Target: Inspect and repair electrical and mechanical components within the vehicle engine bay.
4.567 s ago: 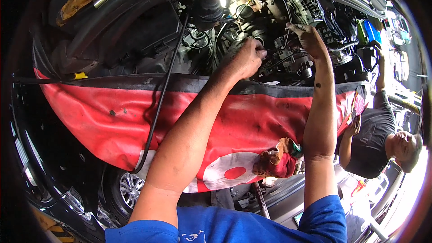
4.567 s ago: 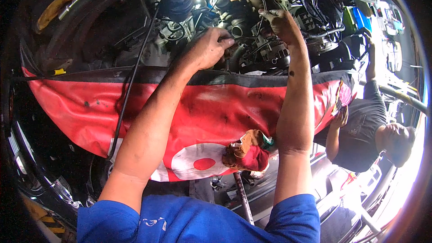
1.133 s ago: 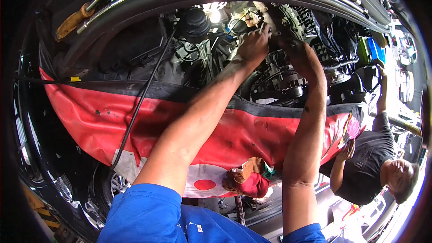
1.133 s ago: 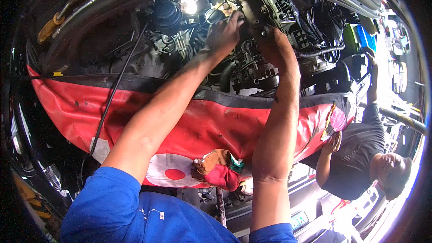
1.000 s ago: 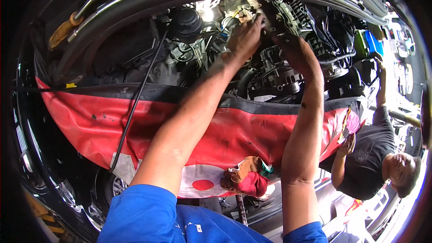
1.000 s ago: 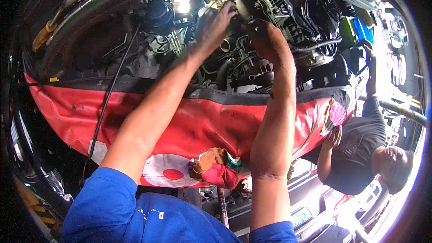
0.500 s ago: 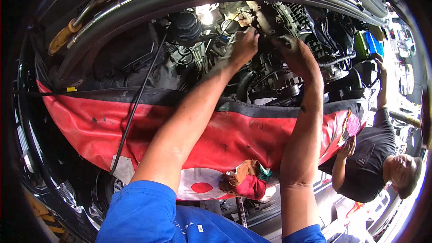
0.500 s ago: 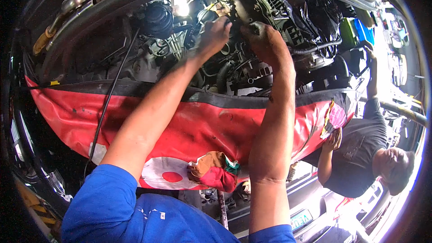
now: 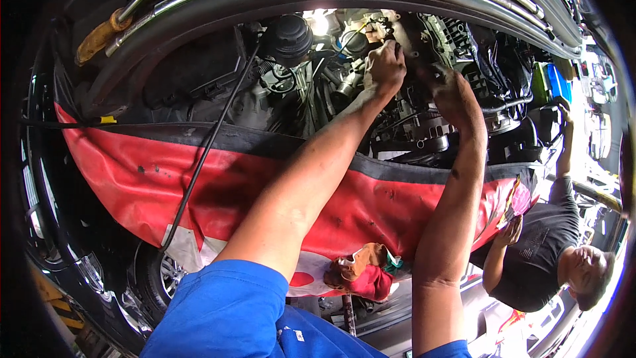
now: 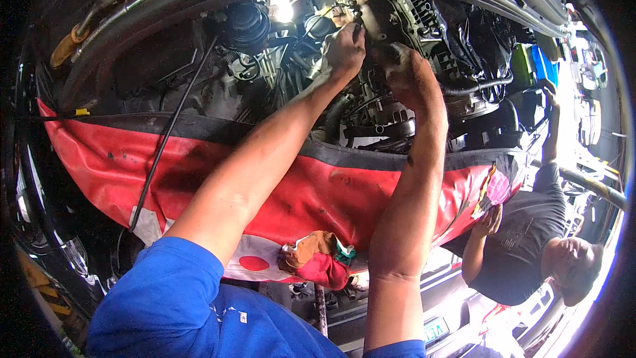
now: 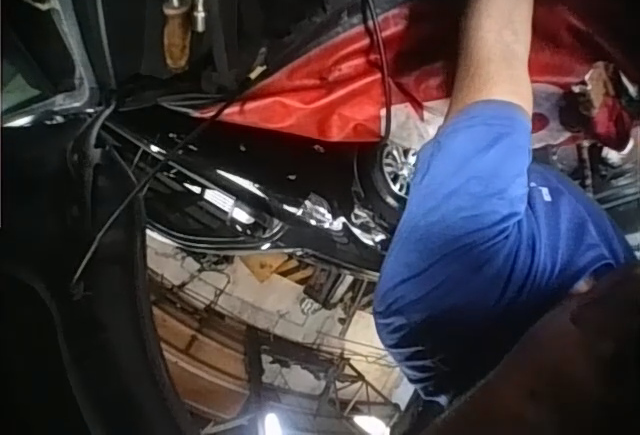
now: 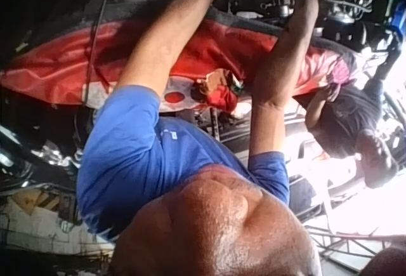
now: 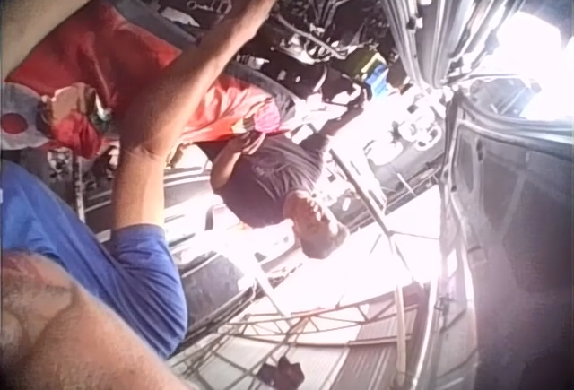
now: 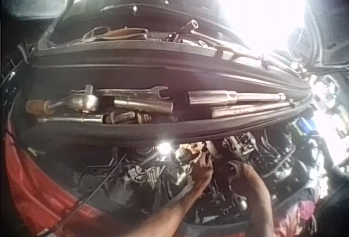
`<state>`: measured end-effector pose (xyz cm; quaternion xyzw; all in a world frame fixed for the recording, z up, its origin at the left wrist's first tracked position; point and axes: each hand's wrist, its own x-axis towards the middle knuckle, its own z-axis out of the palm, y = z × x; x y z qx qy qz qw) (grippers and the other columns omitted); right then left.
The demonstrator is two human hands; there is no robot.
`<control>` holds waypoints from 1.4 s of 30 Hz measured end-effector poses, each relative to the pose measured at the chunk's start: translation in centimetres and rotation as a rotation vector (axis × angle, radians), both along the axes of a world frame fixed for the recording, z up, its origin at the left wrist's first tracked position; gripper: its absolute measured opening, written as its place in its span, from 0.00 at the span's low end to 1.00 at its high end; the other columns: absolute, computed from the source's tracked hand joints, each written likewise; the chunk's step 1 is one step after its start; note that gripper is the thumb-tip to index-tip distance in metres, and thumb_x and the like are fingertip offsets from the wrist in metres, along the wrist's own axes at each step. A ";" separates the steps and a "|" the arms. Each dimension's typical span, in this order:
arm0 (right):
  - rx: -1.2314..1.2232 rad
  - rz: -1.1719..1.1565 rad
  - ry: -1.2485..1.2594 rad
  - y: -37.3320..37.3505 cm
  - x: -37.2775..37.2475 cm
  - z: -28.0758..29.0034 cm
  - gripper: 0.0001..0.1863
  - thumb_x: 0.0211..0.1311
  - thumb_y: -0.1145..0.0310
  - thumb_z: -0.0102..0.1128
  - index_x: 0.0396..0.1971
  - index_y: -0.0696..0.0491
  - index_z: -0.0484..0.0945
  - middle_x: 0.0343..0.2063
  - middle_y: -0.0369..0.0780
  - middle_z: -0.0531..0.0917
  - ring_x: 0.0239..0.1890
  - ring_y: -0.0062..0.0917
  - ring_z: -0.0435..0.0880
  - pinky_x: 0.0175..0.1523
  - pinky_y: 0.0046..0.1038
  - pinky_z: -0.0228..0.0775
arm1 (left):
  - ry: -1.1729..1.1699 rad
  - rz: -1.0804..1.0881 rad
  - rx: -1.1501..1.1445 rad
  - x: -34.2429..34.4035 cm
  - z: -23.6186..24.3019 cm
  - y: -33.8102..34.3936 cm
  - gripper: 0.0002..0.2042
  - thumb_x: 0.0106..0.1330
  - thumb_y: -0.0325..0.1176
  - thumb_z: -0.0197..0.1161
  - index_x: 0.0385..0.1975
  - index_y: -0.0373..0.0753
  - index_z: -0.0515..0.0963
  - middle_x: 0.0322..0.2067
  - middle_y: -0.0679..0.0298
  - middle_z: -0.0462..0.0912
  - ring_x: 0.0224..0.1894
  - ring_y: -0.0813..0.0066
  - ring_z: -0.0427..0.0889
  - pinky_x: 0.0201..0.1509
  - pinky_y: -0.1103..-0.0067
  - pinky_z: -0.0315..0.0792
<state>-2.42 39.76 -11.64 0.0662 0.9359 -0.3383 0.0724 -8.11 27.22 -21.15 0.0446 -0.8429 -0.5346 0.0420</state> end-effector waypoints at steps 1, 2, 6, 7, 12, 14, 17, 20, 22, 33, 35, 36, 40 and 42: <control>-0.465 -0.072 0.000 -0.3 0.0 0.0 0.17 0.61 0.61 0.57 0.45 0.55 0.79 0.32 0.48 0.84 0.36 0.35 0.84 0.42 0.32 0.74 | 0.038 0.024 0.006 -0.3 -0.4 0.1 0.13 0.68 0.42 0.55 0.38 0.37 0.76 0.30 0.49 0.82 0.32 0.48 0.80 0.37 0.62 0.71; -0.616 -0.137 -0.005 -0.5 0.0 0.4 0.17 0.61 0.62 0.57 0.45 0.55 0.79 0.33 0.48 0.84 0.38 0.38 0.84 0.43 0.32 0.74 | 0.018 -0.055 0.225 -0.5 -1.1 -0.4 0.09 0.64 0.36 0.58 0.31 0.37 0.75 0.24 0.50 0.78 0.30 0.47 0.78 0.35 0.63 0.71; 0.123 0.014 -0.060 -1.8 0.3 3.1 0.16 0.62 0.62 0.57 0.45 0.54 0.79 0.36 0.50 0.83 0.43 0.46 0.82 0.44 0.34 0.73 | -0.037 -0.001 0.325 -0.3 -3.8 0.8 0.08 0.64 0.34 0.59 0.33 0.35 0.76 0.26 0.50 0.79 0.31 0.49 0.79 0.36 0.67 0.73; 0.136 -0.003 -0.069 -2.2 0.4 3.5 0.15 0.62 0.62 0.57 0.45 0.54 0.79 0.36 0.50 0.83 0.43 0.46 0.82 0.44 0.34 0.73 | 0.034 0.035 0.331 -0.4 -4.4 1.4 0.08 0.64 0.34 0.59 0.33 0.35 0.76 0.26 0.50 0.79 0.31 0.49 0.79 0.36 0.67 0.73; 0.100 0.026 -0.050 -2.8 0.4 3.9 0.14 0.61 0.64 0.57 0.44 0.54 0.79 0.35 0.49 0.84 0.40 0.44 0.83 0.43 0.34 0.73 | 0.381 0.107 0.235 -1.5 -6.2 3.4 0.05 0.62 0.30 0.59 0.32 0.36 0.76 0.28 0.52 0.79 0.33 0.57 0.80 0.35 0.68 0.73; 0.071 -0.024 -0.049 -2.9 0.3 3.6 0.14 0.61 0.64 0.58 0.44 0.53 0.79 0.34 0.48 0.84 0.37 0.41 0.84 0.42 0.34 0.73 | 0.003 -0.081 0.835 -1.9 -6.7 3.2 0.03 0.61 0.27 0.60 0.31 0.35 0.75 0.26 0.56 0.78 0.28 0.63 0.77 0.32 0.72 0.72; 0.096 0.017 -0.052 -3.1 0.3 4.0 0.15 0.62 0.62 0.59 0.45 0.53 0.79 0.31 0.47 0.84 0.32 0.35 0.83 0.41 0.34 0.73 | -0.009 -0.030 0.705 -2.8 -7.7 3.0 0.06 0.59 0.24 0.60 0.36 0.35 0.75 0.27 0.62 0.77 0.26 0.69 0.75 0.31 0.74 0.71; 0.110 -0.043 -0.139 -3.9 0.3 5.0 0.17 0.64 0.57 0.59 0.43 0.54 0.79 0.29 0.48 0.83 0.31 0.34 0.83 0.39 0.34 0.72 | -0.147 0.001 1.013 -3.3 -8.8 3.4 0.19 0.56 0.22 0.62 0.49 0.37 0.71 0.38 0.63 0.77 0.38 0.69 0.75 0.44 0.75 0.71; 0.106 -0.082 -0.164 -4.3 0.3 5.4 0.18 0.64 0.55 0.59 0.42 0.55 0.79 0.29 0.48 0.83 0.31 0.35 0.83 0.39 0.34 0.72 | -0.139 -0.086 0.725 -3.9 -9.4 3.2 0.30 0.56 0.27 0.64 0.60 0.38 0.62 0.55 0.58 0.69 0.58 0.67 0.68 0.62 0.72 0.63; 0.119 -0.042 -0.165 -4.1 0.1 5.3 0.22 0.65 0.51 0.56 0.43 0.57 0.79 0.27 0.47 0.83 0.31 0.36 0.82 0.42 0.34 0.71 | 0.027 0.046 0.307 -1.5 -5.0 2.1 0.14 0.56 0.31 0.63 0.41 0.34 0.76 0.35 0.47 0.81 0.38 0.48 0.81 0.43 0.67 0.74; 0.110 -0.027 -0.159 -4.2 0.1 5.2 0.22 0.65 0.51 0.56 0.43 0.57 0.79 0.27 0.47 0.83 0.31 0.34 0.82 0.42 0.34 0.71 | 0.026 0.052 0.281 -1.1 -5.1 1.9 0.13 0.56 0.31 0.63 0.41 0.35 0.76 0.36 0.46 0.81 0.39 0.47 0.81 0.41 0.66 0.74; 0.159 -0.033 -0.150 -4.3 0.0 5.1 0.22 0.65 0.51 0.56 0.43 0.57 0.79 0.27 0.47 0.83 0.31 0.33 0.83 0.42 0.34 0.71 | -0.078 0.047 0.239 -1.2 -5.4 1.9 0.14 0.57 0.32 0.63 0.41 0.35 0.76 0.36 0.47 0.81 0.39 0.47 0.81 0.42 0.66 0.75; 0.120 -0.010 -0.176 -4.3 0.0 5.3 0.21 0.65 0.53 0.56 0.43 0.57 0.80 0.25 0.46 0.82 0.30 0.31 0.82 0.40 0.33 0.70 | -0.193 0.118 0.143 -2.2 -8.8 2.6 0.16 0.56 0.36 0.64 0.41 0.33 0.77 0.39 0.46 0.81 0.43 0.47 0.80 0.47 0.64 0.74; 0.094 0.009 -0.163 -4.3 0.0 5.1 0.21 0.65 0.53 0.56 0.44 0.57 0.80 0.25 0.46 0.82 0.30 0.31 0.82 0.40 0.34 0.70 | -0.488 0.129 0.259 -4.0 -11.5 3.2 0.19 0.56 0.38 0.64 0.43 0.32 0.76 0.43 0.46 0.80 0.49 0.48 0.78 0.54 0.64 0.72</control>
